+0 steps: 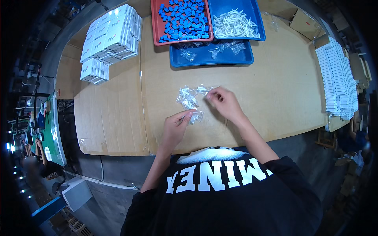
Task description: Packaging small electronic or mechanical components into plastic bags and then into a white box at a factory workstation.
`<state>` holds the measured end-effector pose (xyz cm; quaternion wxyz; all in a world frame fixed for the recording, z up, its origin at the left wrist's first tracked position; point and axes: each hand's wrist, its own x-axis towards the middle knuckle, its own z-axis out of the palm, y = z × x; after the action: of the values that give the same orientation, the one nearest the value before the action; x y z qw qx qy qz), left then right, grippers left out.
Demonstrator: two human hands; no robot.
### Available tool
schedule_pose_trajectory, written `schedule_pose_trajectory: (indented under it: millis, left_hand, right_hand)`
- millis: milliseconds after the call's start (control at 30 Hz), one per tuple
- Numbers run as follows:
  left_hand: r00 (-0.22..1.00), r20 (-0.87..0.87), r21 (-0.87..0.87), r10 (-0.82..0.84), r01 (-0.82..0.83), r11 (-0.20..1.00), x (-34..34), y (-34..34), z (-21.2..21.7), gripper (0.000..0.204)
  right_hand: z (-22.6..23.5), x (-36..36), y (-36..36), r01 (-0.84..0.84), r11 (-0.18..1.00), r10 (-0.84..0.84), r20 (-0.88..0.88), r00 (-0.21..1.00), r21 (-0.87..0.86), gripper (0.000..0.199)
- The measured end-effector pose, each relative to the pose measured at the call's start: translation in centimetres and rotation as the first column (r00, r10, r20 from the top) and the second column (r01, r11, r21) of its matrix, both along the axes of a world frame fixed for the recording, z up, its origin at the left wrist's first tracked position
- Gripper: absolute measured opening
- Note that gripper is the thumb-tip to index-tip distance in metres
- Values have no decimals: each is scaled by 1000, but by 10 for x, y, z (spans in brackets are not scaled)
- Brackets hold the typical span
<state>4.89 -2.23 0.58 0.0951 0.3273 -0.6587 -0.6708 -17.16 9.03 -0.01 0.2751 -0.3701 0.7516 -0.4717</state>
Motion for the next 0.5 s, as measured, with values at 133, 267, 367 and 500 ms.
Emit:
schedule_pose_trajectory:
  millis: [133, 267, 367, 500]
  left_hand:
    - [962, -247, 30, 120, -116, 993, -8, 3, 10, 32]
    - [914, -235, 354, 330, -236, 905, -12, 6, 6, 35]
    - [862, -228, 509, 454, -292, 810, -11, 5, 4, 36]
    - [856, -243, 484, 456, -300, 822, -11, 3, 8, 40]
  right_hand:
    - [-12, -8, -7, 150, 961, -14, -500, 866, 232, 29]
    - [-24, -2, -16, 158, 978, -64, -516, 854, 139, 23]
    - [-27, -6, -20, 86, 996, -81, -164, 983, 26, 15]
    - [-14, -6, -11, 38, 987, -35, 18, 999, -158, 11]
